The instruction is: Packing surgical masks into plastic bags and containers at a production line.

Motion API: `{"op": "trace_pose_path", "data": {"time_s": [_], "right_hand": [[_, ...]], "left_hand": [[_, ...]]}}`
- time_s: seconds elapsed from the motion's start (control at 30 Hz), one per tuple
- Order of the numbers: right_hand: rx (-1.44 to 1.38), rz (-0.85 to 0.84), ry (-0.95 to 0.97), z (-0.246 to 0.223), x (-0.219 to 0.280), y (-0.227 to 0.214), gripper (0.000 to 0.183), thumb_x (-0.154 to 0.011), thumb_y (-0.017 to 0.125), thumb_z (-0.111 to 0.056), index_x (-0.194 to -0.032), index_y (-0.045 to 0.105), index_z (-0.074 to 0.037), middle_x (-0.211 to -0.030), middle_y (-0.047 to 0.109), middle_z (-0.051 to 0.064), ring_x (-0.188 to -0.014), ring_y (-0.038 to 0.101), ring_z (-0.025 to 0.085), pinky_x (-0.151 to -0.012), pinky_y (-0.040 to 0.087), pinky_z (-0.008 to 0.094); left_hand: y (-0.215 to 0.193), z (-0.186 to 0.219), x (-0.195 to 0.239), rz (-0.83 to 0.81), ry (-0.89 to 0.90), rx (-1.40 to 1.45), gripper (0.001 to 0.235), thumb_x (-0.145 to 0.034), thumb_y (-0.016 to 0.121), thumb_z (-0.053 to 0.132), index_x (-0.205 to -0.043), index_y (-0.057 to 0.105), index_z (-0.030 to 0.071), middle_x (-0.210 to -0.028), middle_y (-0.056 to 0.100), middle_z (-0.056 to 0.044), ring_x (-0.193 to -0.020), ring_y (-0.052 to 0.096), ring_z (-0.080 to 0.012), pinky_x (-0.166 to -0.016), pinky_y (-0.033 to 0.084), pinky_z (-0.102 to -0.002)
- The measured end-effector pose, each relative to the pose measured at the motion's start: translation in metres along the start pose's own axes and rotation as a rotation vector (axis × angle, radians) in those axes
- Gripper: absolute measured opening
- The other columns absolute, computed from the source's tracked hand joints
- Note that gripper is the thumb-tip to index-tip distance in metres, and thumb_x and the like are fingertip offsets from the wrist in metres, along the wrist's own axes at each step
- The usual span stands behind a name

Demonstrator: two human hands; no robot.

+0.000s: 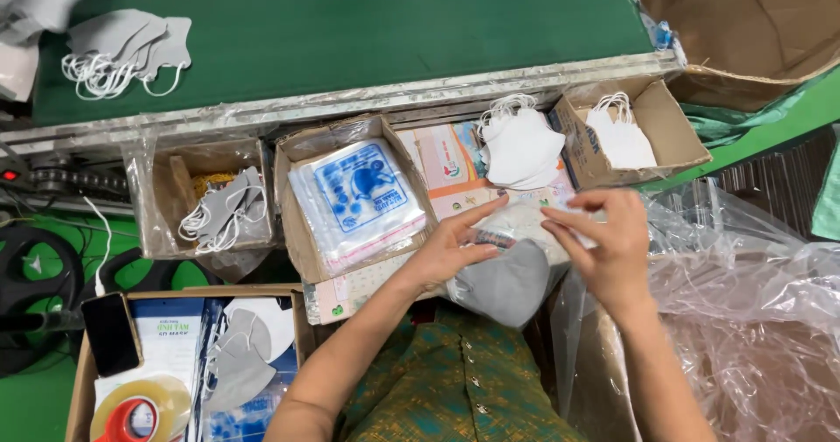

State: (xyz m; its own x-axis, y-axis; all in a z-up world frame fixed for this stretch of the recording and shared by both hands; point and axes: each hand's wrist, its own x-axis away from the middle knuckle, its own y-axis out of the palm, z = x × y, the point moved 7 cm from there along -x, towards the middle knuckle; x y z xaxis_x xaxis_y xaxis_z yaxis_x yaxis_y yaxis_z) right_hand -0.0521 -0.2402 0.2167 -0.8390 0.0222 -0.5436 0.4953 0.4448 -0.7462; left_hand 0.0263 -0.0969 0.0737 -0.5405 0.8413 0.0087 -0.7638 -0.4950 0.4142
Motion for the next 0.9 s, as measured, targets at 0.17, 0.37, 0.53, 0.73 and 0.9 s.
{"op": "trace_pose_path", "data": {"time_s": [0.17, 0.37, 0.53, 0.73, 0.9], "right_hand": [[0.276, 0.113, -0.108, -0.017, 0.007, 0.007, 0.026, -0.081, 0.086, -0.015, -0.107, 0.082, -0.014, -0.095, 0.067, -0.002, -0.089, 0.057, 0.024, -0.079, 0.039, 0.040], [0.260, 0.231, -0.064, 0.027, 0.046, -0.005, 0.017, -0.079, 0.085, -0.010, -0.094, 0.077, -0.013, -0.086, 0.067, -0.001, -0.085, 0.059, 0.023, -0.080, 0.041, 0.040], [-0.857, 0.716, 0.594, 0.185, 0.181, -0.094, 0.012, -0.106, 0.068, -0.006, -0.096, 0.064, -0.011, -0.093, 0.063, 0.001, -0.083, 0.061, 0.010, -0.082, 0.053, 0.026], [-0.790, 0.220, 0.704, 0.284, 0.339, -0.099, 0.006, -0.096, 0.061, -0.002, -0.102, 0.057, -0.001, -0.095, 0.060, 0.011, -0.082, 0.054, 0.019, -0.076, 0.044, 0.032], [0.304, -0.167, 0.826, 0.188, 0.214, -0.093, 0.043, -0.097, 0.070, -0.028, -0.138, 0.063, -0.015, -0.132, 0.068, 0.015, -0.115, 0.064, 0.031, -0.098, 0.052, 0.042]], "left_hand": [[0.025, -0.007, -0.008, -0.055, 0.001, -0.019, 0.079, -0.092, 0.064, -0.008, -0.163, 0.035, 0.010, -0.155, 0.050, -0.008, -0.116, 0.060, -0.0120, -0.100, 0.053, -0.027], [0.039, -0.027, -0.012, -0.152, 0.057, -0.048, 0.072, -0.095, 0.059, -0.010, -0.160, 0.036, 0.012, -0.159, 0.048, -0.006, -0.118, 0.063, -0.0131, -0.100, 0.053, -0.029], [0.020, -0.011, -0.011, 0.023, -0.147, -0.257, 0.084, -0.091, 0.068, -0.002, -0.164, 0.028, 0.010, -0.123, 0.074, -0.015, -0.112, 0.072, -0.0191, -0.100, 0.055, -0.026], [-0.012, -0.016, -0.019, 0.136, 0.059, 0.013, 0.082, -0.088, 0.068, -0.006, -0.160, 0.030, -0.001, -0.130, 0.068, -0.018, -0.113, 0.071, -0.0249, -0.091, 0.057, -0.029], [-0.001, -0.001, -0.023, 0.123, 0.060, 0.007, 0.076, -0.090, 0.067, -0.006, -0.158, 0.035, -0.002, -0.143, 0.060, -0.011, -0.116, 0.070, -0.0225, -0.091, 0.058, -0.028]]}}
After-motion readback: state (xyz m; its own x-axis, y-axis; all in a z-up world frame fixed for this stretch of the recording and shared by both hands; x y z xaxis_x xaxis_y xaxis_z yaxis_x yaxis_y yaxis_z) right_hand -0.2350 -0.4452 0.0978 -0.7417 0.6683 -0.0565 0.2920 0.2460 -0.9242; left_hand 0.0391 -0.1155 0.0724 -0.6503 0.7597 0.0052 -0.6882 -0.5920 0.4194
